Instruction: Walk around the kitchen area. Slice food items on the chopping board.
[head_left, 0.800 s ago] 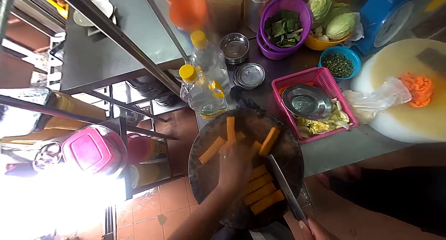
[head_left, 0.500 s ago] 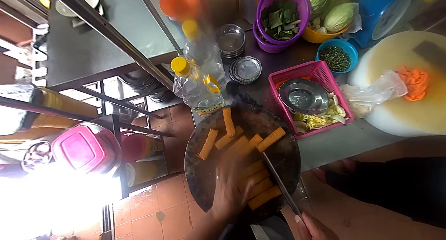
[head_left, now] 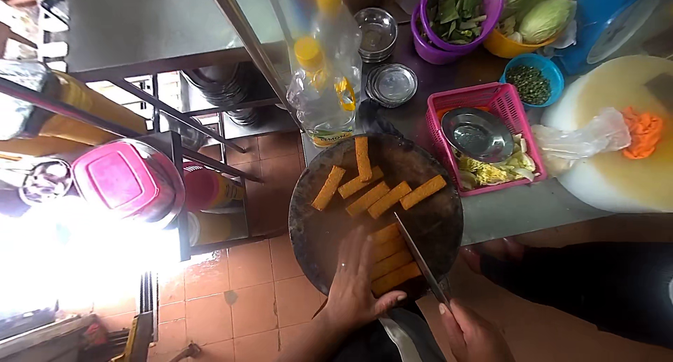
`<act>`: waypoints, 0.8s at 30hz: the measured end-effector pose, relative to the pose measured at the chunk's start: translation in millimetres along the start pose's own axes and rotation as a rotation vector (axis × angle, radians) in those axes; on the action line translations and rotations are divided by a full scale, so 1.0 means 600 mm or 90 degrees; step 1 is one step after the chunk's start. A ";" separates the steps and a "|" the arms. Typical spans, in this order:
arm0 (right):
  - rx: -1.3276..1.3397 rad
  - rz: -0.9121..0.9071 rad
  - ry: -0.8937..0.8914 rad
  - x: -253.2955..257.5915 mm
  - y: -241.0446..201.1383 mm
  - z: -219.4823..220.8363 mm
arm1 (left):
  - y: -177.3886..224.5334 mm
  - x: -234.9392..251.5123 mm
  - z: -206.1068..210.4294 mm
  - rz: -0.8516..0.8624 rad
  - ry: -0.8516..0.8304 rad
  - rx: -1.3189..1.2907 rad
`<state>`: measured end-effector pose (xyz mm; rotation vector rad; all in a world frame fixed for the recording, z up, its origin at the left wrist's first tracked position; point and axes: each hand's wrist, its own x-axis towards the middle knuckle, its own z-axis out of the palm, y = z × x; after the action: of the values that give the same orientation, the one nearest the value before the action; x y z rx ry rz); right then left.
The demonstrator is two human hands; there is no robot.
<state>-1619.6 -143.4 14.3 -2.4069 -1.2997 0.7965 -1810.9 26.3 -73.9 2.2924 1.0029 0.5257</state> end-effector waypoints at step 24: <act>0.009 -0.031 0.014 0.005 0.015 0.012 | 0.030 0.023 0.052 -0.175 0.348 -0.636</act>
<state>-1616.3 -146.1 2.9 -2.3573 -1.3335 0.7611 -1775.4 15.9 -84.1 1.1258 0.9507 1.2309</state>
